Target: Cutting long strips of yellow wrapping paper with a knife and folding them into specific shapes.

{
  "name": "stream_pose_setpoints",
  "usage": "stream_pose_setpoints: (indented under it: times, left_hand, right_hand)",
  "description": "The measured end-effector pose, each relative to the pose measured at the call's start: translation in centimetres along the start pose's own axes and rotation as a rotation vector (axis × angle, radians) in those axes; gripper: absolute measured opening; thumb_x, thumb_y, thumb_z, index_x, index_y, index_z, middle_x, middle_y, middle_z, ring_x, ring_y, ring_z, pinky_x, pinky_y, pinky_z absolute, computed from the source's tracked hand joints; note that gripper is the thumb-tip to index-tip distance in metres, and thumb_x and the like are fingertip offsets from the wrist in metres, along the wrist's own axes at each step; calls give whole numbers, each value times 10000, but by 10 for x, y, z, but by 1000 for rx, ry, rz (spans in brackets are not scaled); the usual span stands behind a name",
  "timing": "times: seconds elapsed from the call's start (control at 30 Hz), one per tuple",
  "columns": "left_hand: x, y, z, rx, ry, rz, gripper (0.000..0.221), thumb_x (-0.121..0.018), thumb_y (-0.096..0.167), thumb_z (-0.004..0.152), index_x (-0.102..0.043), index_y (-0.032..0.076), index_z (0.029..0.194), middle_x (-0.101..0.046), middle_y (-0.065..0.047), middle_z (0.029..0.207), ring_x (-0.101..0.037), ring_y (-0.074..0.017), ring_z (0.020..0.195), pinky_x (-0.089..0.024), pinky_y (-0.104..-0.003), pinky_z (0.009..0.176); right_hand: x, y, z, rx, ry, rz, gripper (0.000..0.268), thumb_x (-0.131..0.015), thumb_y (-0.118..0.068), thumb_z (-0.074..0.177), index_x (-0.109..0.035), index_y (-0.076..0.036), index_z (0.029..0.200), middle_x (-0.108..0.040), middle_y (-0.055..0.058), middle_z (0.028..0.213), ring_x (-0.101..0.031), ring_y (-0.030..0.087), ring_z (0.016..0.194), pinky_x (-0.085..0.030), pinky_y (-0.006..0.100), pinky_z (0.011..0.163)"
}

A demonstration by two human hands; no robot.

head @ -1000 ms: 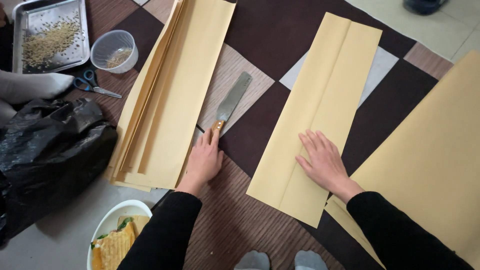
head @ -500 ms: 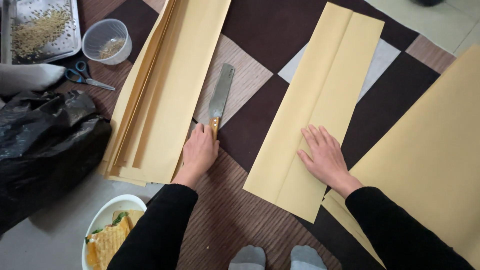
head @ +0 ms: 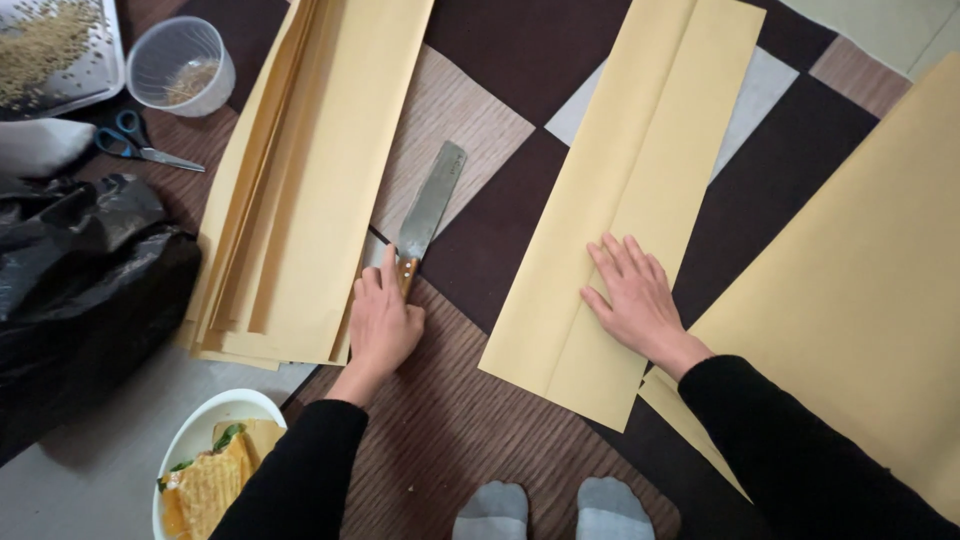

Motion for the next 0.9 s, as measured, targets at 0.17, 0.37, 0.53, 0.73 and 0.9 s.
stream_pose_setpoints:
  times: [0.17, 0.37, 0.53, 0.73, 0.9]
  left_hand:
    - [-11, -14, 4, 38, -13, -48, 1072, -739, 127, 811, -301, 11, 1783, -575, -267, 1294, -636, -509, 1162, -622, -587, 953]
    - [-1, -22, -18, 199, -46, -292, 963, -721, 156, 820, -404, 158, 1729, -516, -209, 1307, -707, -575, 1030, -622, -682, 854]
    - [-16, -24, -54, 175, -102, -218, 624, -743, 375, 960, -579, 278, 1553, -536, -78, 1275, -783, -513, 971, -652, -636, 832]
    - [-6, -4, -92, -14, -140, -155, 515, -807, 429, 986, -653, 237, 1439, -569, -43, 1178, -803, -435, 1019, -691, -556, 802]
    - [-11, -10, -98, -67, -103, -115, 520, -834, 397, 972, -678, 203, 1429, -585, -53, 1143, -743, -351, 1105, -655, -476, 854]
  right_hand:
    - [-2, -8, 2, 11, -5, -5, 726, -549, -527, 1132, -424, -213, 1776, -343, 130, 1866, -259, 445, 1738, -272, 685, 1361]
    - [-14, -10, 7, 44, -3, -20, 715, -553, -534, 1132, -449, -214, 1763, -340, 125, 1872, -249, 453, 1741, -275, 700, 1354]
    - [-10, -12, 9, 55, 0, -26, 710, -576, -515, 1122, -473, -203, 1752, -359, 129, 1867, -274, 462, 1731, -307, 704, 1339]
    - [-3, -16, 16, 72, -21, -71, 713, -558, -532, 1125, -473, -208, 1754, -379, 138, 1856, -299, 473, 1722, -332, 708, 1320]
    - [-1, -18, 26, 35, -34, -132, 726, -561, -555, 1108, -480, -234, 1754, -388, 116, 1857, -335, 447, 1714, -331, 708, 1321]
Point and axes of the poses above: each hand's wrist, its own z-axis towards the middle knuckle, its own x-axis out of the back of the hand, y = z × x, the point moved 8 cm from there along z, towards the middle knuckle
